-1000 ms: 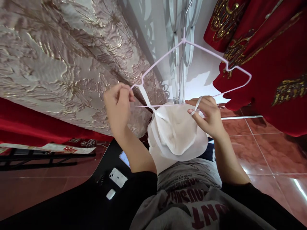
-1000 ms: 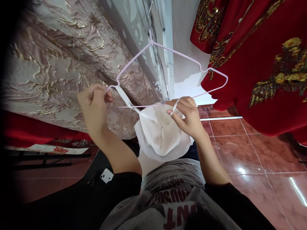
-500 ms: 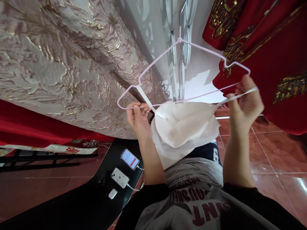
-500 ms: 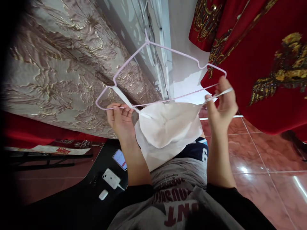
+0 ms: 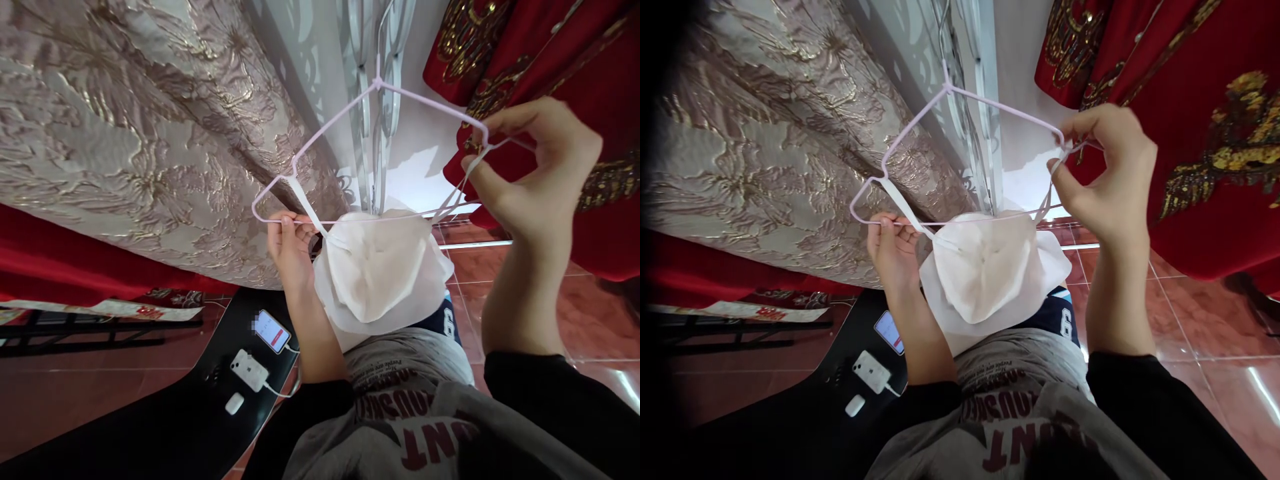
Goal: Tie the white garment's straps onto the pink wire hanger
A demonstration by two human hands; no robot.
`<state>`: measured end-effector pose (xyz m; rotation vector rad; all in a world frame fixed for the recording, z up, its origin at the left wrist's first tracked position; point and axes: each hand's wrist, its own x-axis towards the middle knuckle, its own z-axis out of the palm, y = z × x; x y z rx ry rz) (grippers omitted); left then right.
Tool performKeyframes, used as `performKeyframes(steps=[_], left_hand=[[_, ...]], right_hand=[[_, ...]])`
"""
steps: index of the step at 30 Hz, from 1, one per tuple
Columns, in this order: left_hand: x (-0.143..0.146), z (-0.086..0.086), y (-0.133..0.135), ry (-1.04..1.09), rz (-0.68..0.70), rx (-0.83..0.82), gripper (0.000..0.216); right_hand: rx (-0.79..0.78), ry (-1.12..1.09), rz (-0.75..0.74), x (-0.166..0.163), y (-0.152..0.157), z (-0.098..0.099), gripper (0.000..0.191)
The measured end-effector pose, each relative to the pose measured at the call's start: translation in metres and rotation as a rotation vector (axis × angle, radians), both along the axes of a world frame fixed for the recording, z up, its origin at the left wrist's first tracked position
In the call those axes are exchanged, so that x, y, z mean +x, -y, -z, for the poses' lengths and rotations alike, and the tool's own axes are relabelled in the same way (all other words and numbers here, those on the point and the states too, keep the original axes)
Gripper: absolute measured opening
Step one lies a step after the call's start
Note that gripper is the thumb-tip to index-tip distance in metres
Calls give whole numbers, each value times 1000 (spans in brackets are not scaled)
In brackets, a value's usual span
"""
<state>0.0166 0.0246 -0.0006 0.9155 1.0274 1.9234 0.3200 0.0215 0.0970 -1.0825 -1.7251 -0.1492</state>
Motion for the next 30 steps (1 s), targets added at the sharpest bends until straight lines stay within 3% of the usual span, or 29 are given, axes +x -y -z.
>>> performKeyframes(steps=[3, 4, 7, 9, 13, 18, 21, 25, 27, 30], left_hand=[[6, 2, 2, 11, 34, 4, 44], [8, 3, 2, 19, 48, 5, 43], [18, 10, 1, 53, 81, 0, 42], [25, 15, 1, 64, 88, -23, 44], [37, 25, 5, 63, 24, -61, 54], [59, 26, 25, 66, -62, -40, 33], [77, 16, 47, 93, -82, 4, 26], [89, -13, 75, -23, -52, 99, 39], [78, -33, 78, -106, -82, 133, 40], [36, -54, 64, -140, -90, 195, 38]], right_hand=[[252, -67, 16, -16, 1, 18, 37], [223, -76, -19, -22, 1, 26, 34], [-157, 53, -229, -37, -6, 50, 28], [-333, 141, -277, -44, -12, 65, 33], [-301, 52, -146, -54, -12, 86, 26], [-227, -52, -117, -66, 2, 96, 22], [-242, -66, -122, -71, 2, 97, 22], [-279, -58, -140, -69, -2, 94, 24], [-279, -48, -152, -67, -2, 93, 24], [-275, -26, -164, -62, 1, 92, 25]])
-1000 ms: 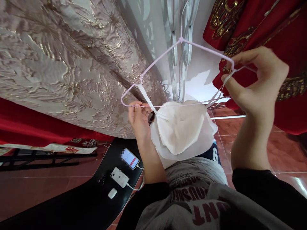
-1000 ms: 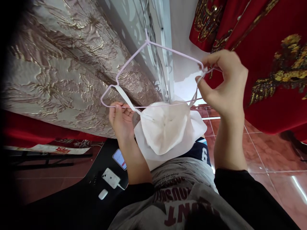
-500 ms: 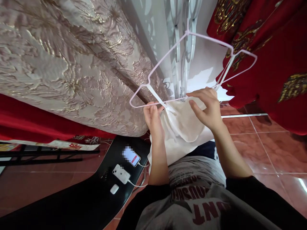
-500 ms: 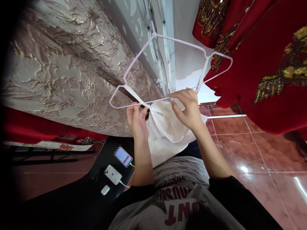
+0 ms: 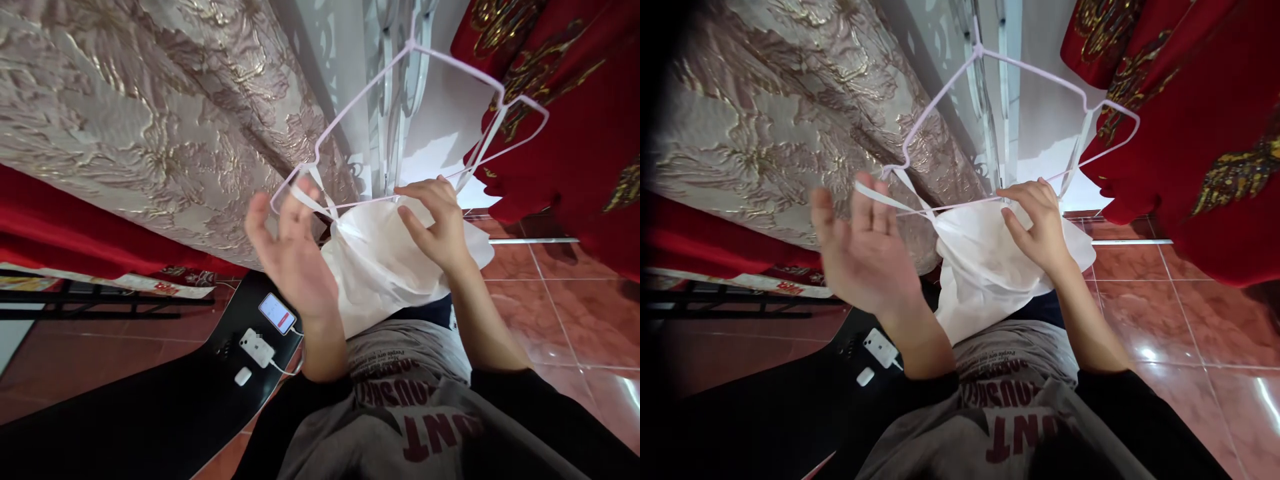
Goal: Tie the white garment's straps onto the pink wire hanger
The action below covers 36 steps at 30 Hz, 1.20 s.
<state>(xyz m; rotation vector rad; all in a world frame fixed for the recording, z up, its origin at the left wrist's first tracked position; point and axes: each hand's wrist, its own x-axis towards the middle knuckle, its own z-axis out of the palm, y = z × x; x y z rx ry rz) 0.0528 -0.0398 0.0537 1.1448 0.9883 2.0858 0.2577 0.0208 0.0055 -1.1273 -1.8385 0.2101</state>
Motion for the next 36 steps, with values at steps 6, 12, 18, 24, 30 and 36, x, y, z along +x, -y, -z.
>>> performKeyframes(steps=[6, 12, 18, 24, 30, 36], left_hand=[[-75, 35, -38, 175, -271, -70, 27], [-22, 58, -40, 248, 295, -258, 53], [11, 42, -39, 246, 341, -156, 43], [10, 56, -44, 253, 310, -176, 46], [13, 60, -48, 243, 273, -132, 43], [7, 58, -51, 211, 261, -115, 46]], right_hand=[[19, -1, 3, 8, 5, 1, 26], [-6, 41, -96, -16, 13, 4, 44], [152, -210, -9, -8, 20, 7, 29], [-89, -733, 207, 30, 8, 22, 39], [-254, -662, 37, 35, 12, 5, 20], [1, -690, -254, 28, 3, -40, 28]])
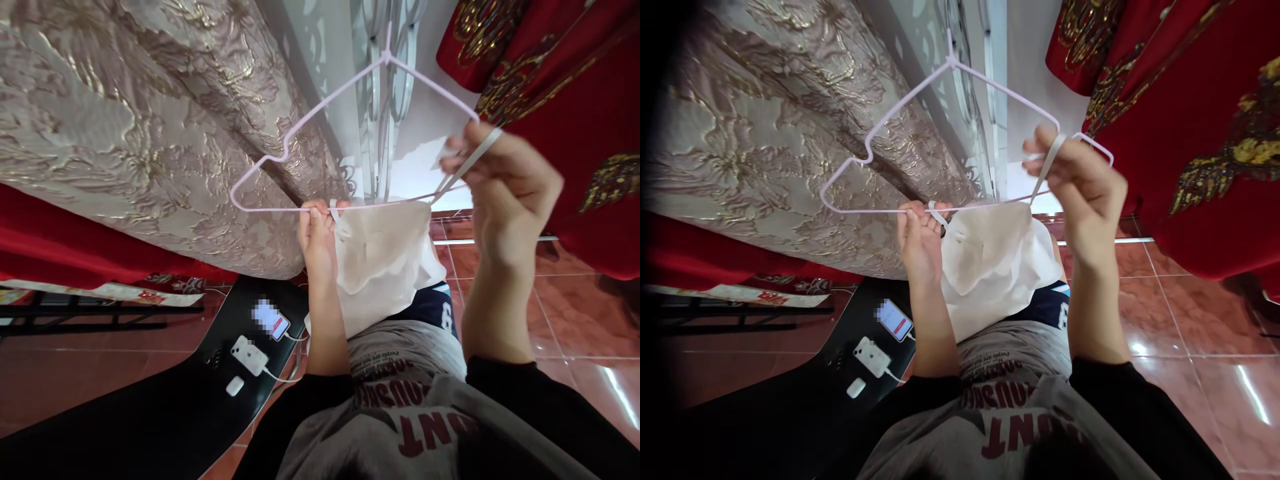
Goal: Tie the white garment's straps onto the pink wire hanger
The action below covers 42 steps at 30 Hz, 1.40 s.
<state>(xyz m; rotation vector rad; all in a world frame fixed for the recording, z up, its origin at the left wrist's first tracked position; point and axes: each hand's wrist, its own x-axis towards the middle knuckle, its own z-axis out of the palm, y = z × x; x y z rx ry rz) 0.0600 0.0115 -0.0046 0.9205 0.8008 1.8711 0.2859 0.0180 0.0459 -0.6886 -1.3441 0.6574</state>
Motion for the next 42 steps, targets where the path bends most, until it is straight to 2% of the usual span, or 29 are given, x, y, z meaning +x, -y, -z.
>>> performKeyframes(steps=[3, 6, 8, 10, 12, 13, 15, 16, 17, 19, 22, 25, 27, 28, 31, 33, 38, 40, 42], left_hand=[[0, 0, 2, -4, 56, -25, 47], [4, 0, 4, 12, 81, -50, 47], [5, 1, 4, 34, 74, -66, 48], [3, 2, 3, 53, 69, -77, 47], [-1, 1, 2, 64, 58, -76, 47], [-3, 1, 2, 64, 50, -74, 47], [-6, 0, 3, 61, 38, -69, 45], [-6, -1, 4, 60, 35, -68, 44], [-5, -2, 5, 62, 40, -70, 44], [-2, -3, 6, 76, 66, -83, 43], [1, -3, 7, 107, 110, -96, 42], [2, -2, 5, 126, 118, -91, 41], [5, -2, 4, 132, 132, -92, 41], [7, -1, 5, 128, 153, -95, 40], [16, 1, 8, 86, 233, -103, 34], [21, 2, 11, 72, 232, -99, 31], [19, 6, 11, -37, 170, -95, 36], [13, 9, 10, -87, 137, -104, 35], [5, 14, 8, -102, 41, -105, 29]], right_hand=[[235, -104, 166, 10, -31, -13, 36], [406, -203, 389, 28, -56, -5, 39], [449, -235, 517, 34, -56, 7, 37], [454, -239, 618, 29, -40, 18, 28], [382, -191, 618, 16, -19, 23, 18], [299, -100, 533, 10, -11, 24, 16], [192, 64, 376, 4, -5, 24, 24], [194, 92, 341, 5, -8, 24, 31], [232, 69, 359, 10, -14, 26, 38], [369, -78, 498, 27, -30, 31, 44], [458, -281, 686, 50, -39, 39, 31], [423, -394, 761, 45, -18, 39, 19], [364, -317, 744, 28, 4, 34, 12], [300, -190, 680, 17, 13, 31, 9], [84, 318, 335, -11, 25, 27, 16], [21, 511, 182, -21, 22, 28, 23], [51, 497, 243, -27, 9, 37, 35], [73, 491, 214, -27, 9, 38, 35], [82, 489, 196, -30, 10, 38, 29]])
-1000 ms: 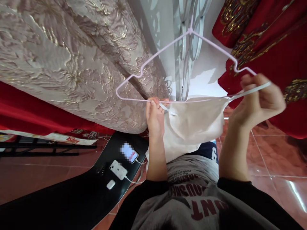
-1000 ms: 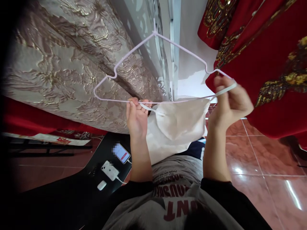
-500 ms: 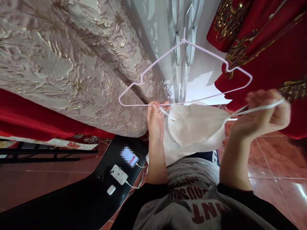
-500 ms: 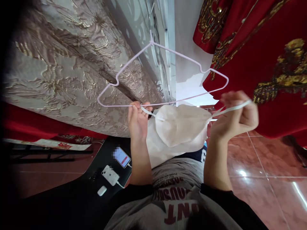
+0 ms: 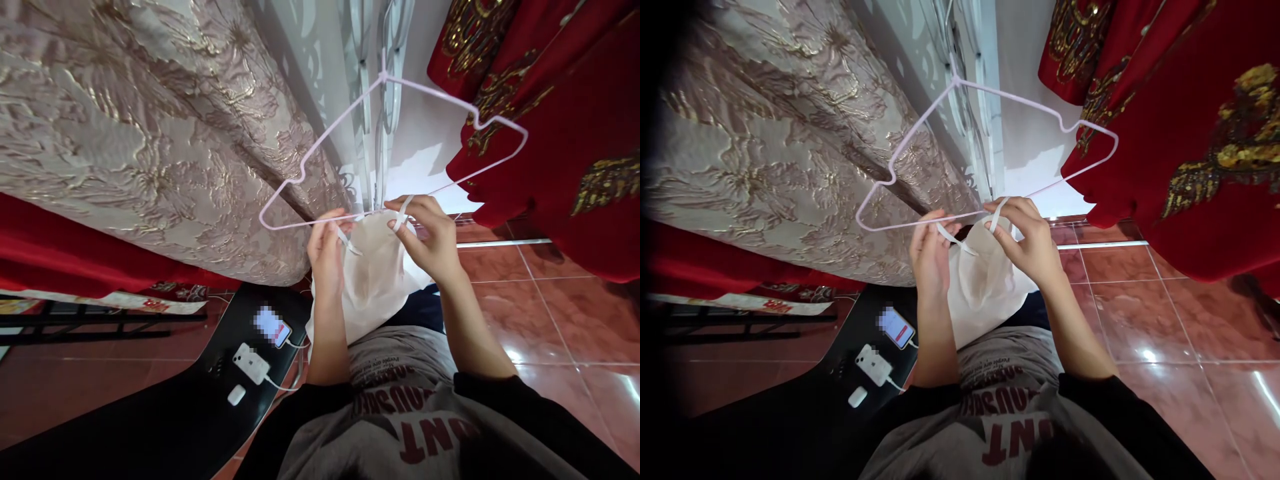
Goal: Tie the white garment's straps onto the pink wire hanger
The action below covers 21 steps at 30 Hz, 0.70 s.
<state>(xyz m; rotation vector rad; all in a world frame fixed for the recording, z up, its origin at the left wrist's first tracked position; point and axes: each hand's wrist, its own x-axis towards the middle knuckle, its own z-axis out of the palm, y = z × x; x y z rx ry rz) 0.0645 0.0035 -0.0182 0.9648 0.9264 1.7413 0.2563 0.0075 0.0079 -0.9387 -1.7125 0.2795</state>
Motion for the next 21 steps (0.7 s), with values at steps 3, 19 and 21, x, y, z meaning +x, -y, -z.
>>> performKeyframes(steps=[3, 19, 21], left_hand=[[-19, 6, -1, -14, -290, 46, 26], [-81, -79, -47, -183, -161, 173, 50], [-88, -76, -51, -162, -162, 107, 47]], right_hand=[[-4, -19, 49, -4, 3, 2, 23], [-123, 31, 91, -8, 1, -4, 49], [-136, 53, 100, -4, 1, -5, 44]])
